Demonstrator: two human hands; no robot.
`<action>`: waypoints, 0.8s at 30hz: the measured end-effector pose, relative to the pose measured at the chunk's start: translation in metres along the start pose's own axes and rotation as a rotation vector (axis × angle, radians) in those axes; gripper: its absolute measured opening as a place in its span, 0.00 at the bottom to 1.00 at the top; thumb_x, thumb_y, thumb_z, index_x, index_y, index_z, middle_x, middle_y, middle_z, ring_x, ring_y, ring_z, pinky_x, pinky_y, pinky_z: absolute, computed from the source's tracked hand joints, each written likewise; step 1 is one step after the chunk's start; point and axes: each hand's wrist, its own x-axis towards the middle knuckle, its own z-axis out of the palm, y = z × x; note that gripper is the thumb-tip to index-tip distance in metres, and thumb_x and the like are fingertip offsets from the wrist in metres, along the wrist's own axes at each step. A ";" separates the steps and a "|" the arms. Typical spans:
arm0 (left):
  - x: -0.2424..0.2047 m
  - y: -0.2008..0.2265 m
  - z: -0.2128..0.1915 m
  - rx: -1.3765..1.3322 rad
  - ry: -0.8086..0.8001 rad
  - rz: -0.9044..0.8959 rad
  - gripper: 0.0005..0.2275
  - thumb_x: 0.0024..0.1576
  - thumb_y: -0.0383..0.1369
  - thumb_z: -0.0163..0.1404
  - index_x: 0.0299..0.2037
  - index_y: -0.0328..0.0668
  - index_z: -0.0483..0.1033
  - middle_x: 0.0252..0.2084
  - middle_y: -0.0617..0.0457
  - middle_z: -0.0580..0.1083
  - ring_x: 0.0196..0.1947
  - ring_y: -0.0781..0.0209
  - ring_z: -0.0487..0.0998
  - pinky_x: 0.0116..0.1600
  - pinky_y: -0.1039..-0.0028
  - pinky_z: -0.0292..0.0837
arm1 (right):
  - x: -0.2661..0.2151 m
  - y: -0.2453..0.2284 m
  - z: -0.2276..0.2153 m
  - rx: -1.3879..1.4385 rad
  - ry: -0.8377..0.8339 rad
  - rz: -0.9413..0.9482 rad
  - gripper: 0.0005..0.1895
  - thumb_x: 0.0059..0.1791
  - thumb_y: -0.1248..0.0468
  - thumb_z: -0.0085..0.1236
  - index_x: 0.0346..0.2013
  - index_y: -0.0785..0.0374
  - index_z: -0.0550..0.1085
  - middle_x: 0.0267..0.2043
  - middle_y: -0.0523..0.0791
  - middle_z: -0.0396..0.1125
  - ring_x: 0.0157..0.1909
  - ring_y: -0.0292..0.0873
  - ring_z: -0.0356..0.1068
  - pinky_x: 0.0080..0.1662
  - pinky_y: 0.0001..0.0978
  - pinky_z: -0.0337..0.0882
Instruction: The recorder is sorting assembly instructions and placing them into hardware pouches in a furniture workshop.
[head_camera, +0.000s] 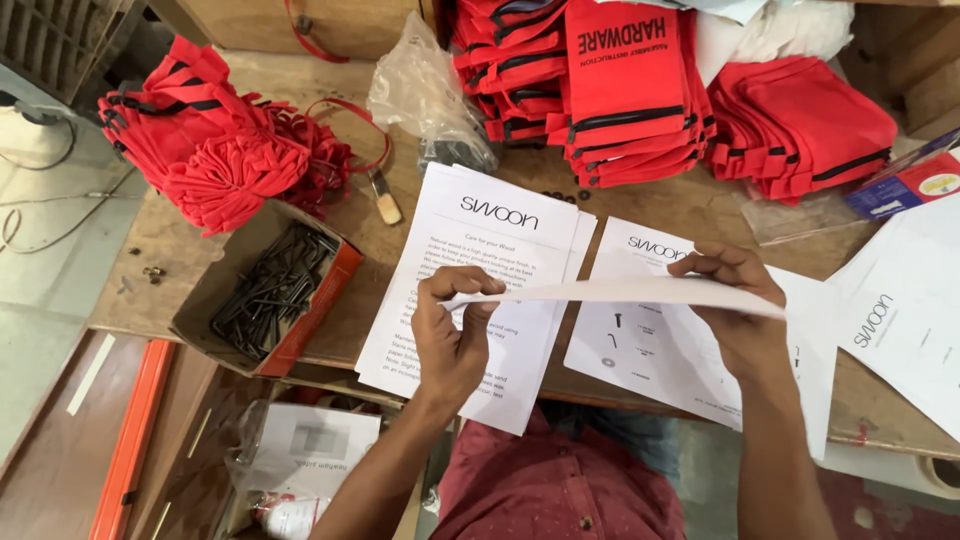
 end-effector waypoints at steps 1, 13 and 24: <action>-0.002 -0.003 0.003 -0.045 0.016 -0.049 0.09 0.65 0.21 0.52 0.48 0.37 0.63 0.46 0.48 0.75 0.48 0.62 0.80 0.54 0.72 0.80 | 0.001 0.002 -0.001 0.035 -0.004 -0.012 0.27 0.48 0.74 0.59 0.62 0.65 0.68 0.53 0.51 0.72 0.54 0.41 0.73 0.53 0.30 0.73; 0.037 -0.013 -0.010 0.016 -0.047 -0.706 0.21 0.58 0.26 0.55 0.62 0.31 0.68 0.37 0.47 0.81 0.32 0.67 0.81 0.35 0.79 0.78 | -0.028 0.003 -0.067 -0.383 0.184 0.424 0.17 0.50 0.70 0.65 0.53 0.72 0.76 0.37 0.46 0.72 0.34 0.35 0.61 0.36 0.28 0.61; 0.031 -0.041 -0.012 -0.066 -0.052 -0.894 0.17 0.60 0.26 0.52 0.59 0.30 0.73 0.42 0.43 0.79 0.37 0.60 0.82 0.40 0.72 0.85 | -0.029 0.006 -0.054 -0.384 0.245 0.455 0.23 0.50 0.70 0.63 0.58 0.75 0.73 0.49 0.50 0.74 0.45 0.38 0.71 0.48 0.29 0.70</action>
